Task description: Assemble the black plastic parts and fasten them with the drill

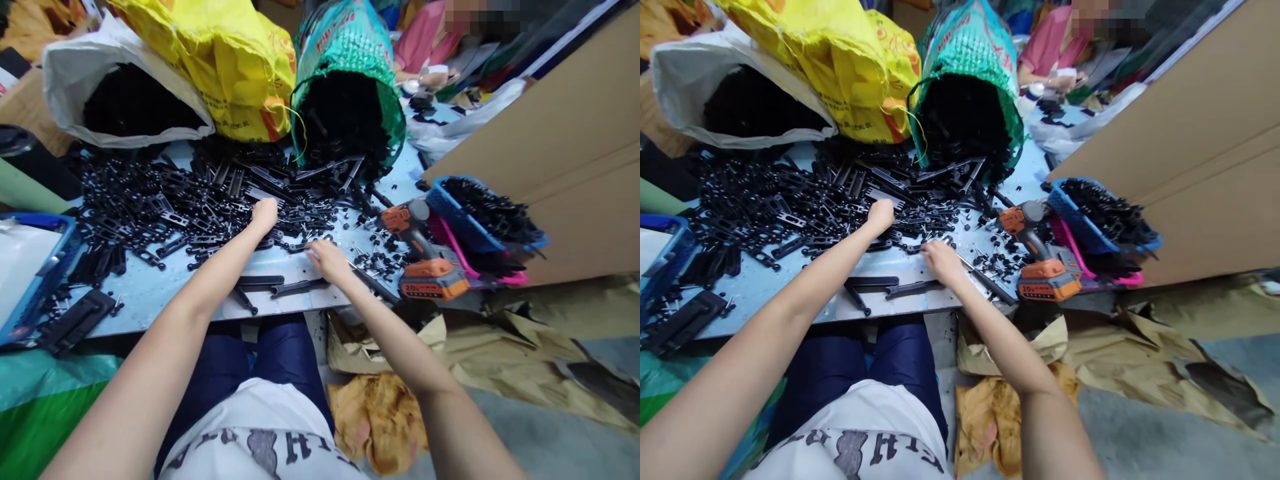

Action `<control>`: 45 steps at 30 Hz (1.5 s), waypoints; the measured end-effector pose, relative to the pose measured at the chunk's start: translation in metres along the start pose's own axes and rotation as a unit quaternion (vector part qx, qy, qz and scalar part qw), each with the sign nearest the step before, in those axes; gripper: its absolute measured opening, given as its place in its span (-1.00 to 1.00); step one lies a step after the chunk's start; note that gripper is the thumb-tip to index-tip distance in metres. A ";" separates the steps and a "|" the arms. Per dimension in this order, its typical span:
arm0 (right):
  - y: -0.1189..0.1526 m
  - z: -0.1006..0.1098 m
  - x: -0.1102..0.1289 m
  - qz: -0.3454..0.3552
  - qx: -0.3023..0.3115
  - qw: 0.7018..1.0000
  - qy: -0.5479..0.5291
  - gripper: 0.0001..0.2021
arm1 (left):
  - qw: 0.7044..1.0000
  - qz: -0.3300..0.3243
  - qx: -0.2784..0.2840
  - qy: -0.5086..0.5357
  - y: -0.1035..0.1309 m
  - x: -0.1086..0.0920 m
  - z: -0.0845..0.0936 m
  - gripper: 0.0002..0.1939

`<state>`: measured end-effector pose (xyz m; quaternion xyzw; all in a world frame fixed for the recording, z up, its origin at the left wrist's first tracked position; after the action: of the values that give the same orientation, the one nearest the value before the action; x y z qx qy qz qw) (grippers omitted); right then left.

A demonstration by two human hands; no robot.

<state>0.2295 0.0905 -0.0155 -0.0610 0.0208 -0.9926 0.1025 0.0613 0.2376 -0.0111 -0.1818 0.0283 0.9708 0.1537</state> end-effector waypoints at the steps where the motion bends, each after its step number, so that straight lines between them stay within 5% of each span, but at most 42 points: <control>1: -0.016 0.002 -0.010 -0.059 -0.011 0.998 0.012 -0.72 | 1.000 -0.006 0.001 0.001 0.001 0.000 0.000 -0.81; 5: -0.074 0.005 -0.039 -0.199 -0.015 0.979 0.028 -0.69 | 0.999 -0.036 -0.037 0.003 0.028 0.007 0.014 -0.78; 9: -0.102 0.001 -0.054 -0.317 0.007 0.948 0.039 -0.66 | 0.952 -0.129 -0.256 0.110 0.099 0.031 0.033 -0.77; 11: -0.104 -0.002 -0.064 -0.372 0.034 0.926 0.048 -0.64 | 0.918 -0.122 -0.332 0.180 0.144 0.050 0.030 -0.79; 16: -0.094 -0.006 -0.086 -0.316 0.073 0.945 0.043 -0.64 | 0.887 -0.049 -0.354 0.292 0.215 0.075 -0.004 -0.79; 22: -0.074 -0.009 -0.095 -0.239 0.066 0.968 0.041 -0.66 | 0.896 -0.126 -0.396 0.155 0.227 0.073 -0.020 -0.82; 26: -0.070 -0.010 -0.093 -0.216 0.050 0.974 0.042 -0.69 | 0.919 -0.170 -0.343 0.092 0.234 0.073 -0.020 -0.78; 30: -0.070 0.001 -0.083 -0.244 -0.012 0.970 0.014 -0.74 | 0.948 -0.147 -0.283 0.004 0.239 0.072 -0.018 -0.77; 33: -0.057 0.015 -0.057 -0.222 -0.076 0.967 -0.102 -0.74 | 0.959 -0.161 -0.234 0.006 0.240 0.074 -0.019 -0.75; 37: -0.019 0.020 0.002 -0.074 0.010 0.954 -0.290 -0.73 | 0.950 -0.179 -0.242 0.086 0.241 0.079 -0.027 -0.70; 41: 0.011 0.011 0.047 0.049 0.096 0.951 -0.289 -0.75 | 0.943 -0.167 -0.269 0.103 0.242 0.080 -0.035 -0.70; 45: 0.016 0.006 0.057 0.069 0.083 0.970 -0.219 -0.76 | 0.947 -0.164 -0.264 0.085 0.242 0.079 -0.031 -0.70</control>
<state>0.1778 0.0627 -0.0039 -0.2661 -0.0805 -0.9440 0.1778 -0.0726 0.0267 -0.0692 -0.3003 -0.2466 0.8858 0.2539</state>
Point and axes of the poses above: each hand's wrist, its own y-axis away from the middle knuckle, its own z-axis out of the back of the hand, x = y × z, the point moved 1 cm from there along -y, towards the middle knuckle, and after that the axes turned 7 degrees about -z, right-handed, at the moved point
